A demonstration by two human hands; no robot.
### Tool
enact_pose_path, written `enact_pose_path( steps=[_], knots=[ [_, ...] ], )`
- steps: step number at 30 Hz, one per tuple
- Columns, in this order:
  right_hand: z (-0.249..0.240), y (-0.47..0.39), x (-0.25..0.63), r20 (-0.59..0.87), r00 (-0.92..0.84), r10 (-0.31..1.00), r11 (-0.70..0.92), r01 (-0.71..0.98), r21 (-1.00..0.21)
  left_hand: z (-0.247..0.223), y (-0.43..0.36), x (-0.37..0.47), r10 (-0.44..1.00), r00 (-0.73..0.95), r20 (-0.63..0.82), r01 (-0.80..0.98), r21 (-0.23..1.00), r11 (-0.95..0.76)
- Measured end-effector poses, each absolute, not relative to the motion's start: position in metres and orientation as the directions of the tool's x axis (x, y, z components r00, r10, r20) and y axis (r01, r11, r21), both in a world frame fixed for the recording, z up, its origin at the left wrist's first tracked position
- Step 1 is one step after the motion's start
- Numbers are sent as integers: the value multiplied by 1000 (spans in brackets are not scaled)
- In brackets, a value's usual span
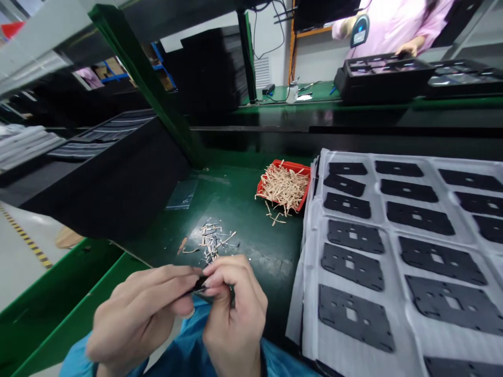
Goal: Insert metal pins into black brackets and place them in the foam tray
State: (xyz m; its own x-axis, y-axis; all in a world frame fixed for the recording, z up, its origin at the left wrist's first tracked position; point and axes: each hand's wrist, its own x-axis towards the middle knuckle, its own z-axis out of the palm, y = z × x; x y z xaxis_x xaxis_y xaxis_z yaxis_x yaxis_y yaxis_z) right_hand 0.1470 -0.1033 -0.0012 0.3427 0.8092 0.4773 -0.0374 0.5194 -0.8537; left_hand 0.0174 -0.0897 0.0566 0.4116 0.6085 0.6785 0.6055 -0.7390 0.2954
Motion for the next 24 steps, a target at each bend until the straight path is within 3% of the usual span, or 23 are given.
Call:
enact_pose_path(
  steps=[2,7,10,16,19,22,24],
  knots=[
    [-2,-101,146,542,379,750,612,-89,-786,65,-91,19,595,423,684,608,273,-746],
    [-4,-93,152,653,391,649,737,-110,-667,86,-92,22,683,374,628,551,442,-708],
    [-6,-90,156,713,359,602,779,-70,-623,88,-90,20,685,371,627,524,468,-712],
    [-5,-90,159,792,274,546,819,27,-573,89,-88,14,697,385,605,535,469,-703],
    [-5,-90,160,814,278,510,832,78,-549,86,-88,10,646,466,605,522,401,-753],
    [-3,-90,156,804,269,531,806,135,-577,79,-91,6,600,509,618,520,335,-786],
    [0,-92,152,792,304,529,787,174,-592,73,-93,4,607,523,598,504,357,-786]
  ],
)
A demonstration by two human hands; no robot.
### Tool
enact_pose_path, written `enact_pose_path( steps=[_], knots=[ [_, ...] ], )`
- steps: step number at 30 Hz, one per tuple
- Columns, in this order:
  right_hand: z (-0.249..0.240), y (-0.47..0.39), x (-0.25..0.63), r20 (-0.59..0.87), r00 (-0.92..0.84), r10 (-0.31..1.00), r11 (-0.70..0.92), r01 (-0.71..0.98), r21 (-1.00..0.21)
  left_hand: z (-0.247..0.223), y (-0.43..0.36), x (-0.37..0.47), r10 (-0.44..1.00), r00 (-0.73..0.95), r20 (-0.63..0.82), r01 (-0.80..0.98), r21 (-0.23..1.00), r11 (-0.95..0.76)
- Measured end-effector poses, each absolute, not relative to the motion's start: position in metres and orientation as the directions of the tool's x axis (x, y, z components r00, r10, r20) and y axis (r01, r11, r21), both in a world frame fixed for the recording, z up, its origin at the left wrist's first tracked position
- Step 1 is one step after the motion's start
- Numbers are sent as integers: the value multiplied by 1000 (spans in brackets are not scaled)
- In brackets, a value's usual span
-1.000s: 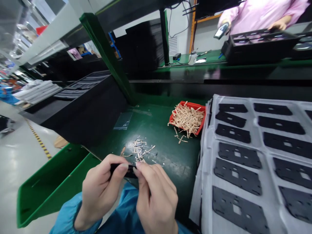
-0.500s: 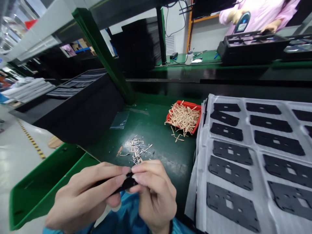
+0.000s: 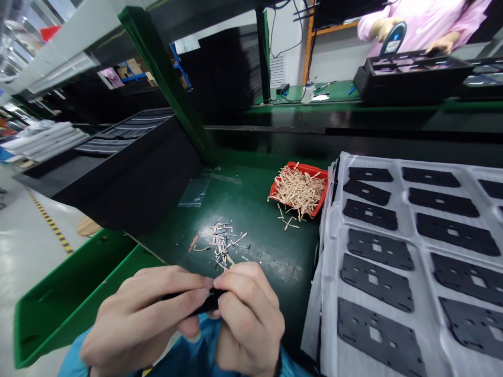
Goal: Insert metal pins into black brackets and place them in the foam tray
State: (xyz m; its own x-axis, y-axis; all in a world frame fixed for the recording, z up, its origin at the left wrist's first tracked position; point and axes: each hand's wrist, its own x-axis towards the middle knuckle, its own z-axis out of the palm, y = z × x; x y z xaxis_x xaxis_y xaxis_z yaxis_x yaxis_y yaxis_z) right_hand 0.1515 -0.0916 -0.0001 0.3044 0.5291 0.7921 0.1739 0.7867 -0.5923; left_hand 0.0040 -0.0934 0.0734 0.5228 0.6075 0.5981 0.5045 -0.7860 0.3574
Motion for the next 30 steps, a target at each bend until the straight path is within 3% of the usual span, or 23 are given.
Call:
enact_pose_path(
  steps=[5,9,12,16,19,21,26,30],
  knots=[
    [4,-93,145,746,429,509,772,157,-616,70,-96,3,656,607,448,488,441,-753],
    [-6,-87,157,755,219,618,762,68,-644,75,-91,1,703,548,453,600,373,-708],
    [-14,-83,161,716,82,693,717,19,-696,80,-91,-1,730,562,389,602,414,-683],
    [-15,-77,156,690,258,676,701,65,-710,87,-76,-4,740,626,246,546,539,-641],
    [-20,-69,152,524,395,755,478,216,-852,87,-10,4,807,582,101,625,579,-523],
    [-27,-63,150,412,443,796,304,295,-906,79,63,23,884,467,-14,736,560,-380],
    [-41,-58,139,328,408,852,250,233,-940,44,228,92,934,349,81,775,535,-336],
    [-40,-60,130,274,408,871,219,176,-960,26,258,107,925,335,178,776,505,-378]
  ],
)
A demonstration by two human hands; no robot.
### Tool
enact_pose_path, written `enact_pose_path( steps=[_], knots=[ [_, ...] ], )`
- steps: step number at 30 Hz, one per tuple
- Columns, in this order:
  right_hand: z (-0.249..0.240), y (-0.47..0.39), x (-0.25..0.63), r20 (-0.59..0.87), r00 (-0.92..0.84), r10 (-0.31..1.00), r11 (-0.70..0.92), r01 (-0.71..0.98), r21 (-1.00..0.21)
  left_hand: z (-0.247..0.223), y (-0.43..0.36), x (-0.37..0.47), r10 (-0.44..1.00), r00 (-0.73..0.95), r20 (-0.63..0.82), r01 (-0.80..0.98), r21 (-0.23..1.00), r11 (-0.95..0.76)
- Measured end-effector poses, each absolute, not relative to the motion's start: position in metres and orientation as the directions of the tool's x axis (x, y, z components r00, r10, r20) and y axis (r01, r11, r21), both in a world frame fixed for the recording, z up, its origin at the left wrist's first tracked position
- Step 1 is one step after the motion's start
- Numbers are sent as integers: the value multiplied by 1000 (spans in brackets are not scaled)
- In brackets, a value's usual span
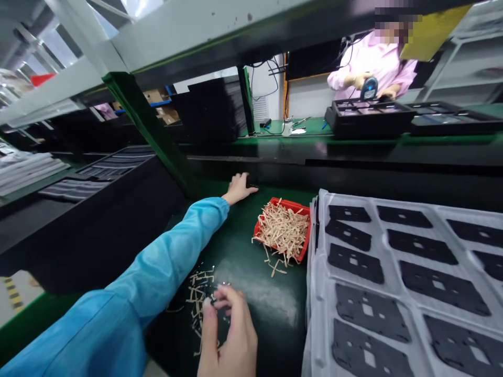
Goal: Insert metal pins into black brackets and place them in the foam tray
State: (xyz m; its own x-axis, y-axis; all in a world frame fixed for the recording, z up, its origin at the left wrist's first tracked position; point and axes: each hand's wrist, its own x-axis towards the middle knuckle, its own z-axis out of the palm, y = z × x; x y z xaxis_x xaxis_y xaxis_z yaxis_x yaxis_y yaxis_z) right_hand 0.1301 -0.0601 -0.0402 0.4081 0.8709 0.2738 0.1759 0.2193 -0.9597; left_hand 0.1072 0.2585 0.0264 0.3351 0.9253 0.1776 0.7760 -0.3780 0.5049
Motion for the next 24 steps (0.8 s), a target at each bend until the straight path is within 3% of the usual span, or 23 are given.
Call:
enact_pose_path(
  steps=[3,7,10,14,18,24],
  knots=[
    [-39,-62,123,267,322,909,222,171,-960,27,239,78,891,414,186,757,473,-450],
    [-40,-65,113,301,145,943,273,183,-944,36,180,12,793,606,-58,703,505,-500],
    [-41,-68,108,324,38,945,308,219,-926,32,124,-30,797,587,-143,730,519,-445],
    [-42,-68,112,336,-11,942,327,255,-910,4,62,-53,937,347,-45,841,458,-289],
    [-42,-63,122,380,-69,922,383,289,-877,-28,31,-46,985,138,107,896,409,-170],
    [-42,-58,132,392,-85,916,397,337,-854,-33,27,-38,967,121,223,865,455,-213]
  ],
)
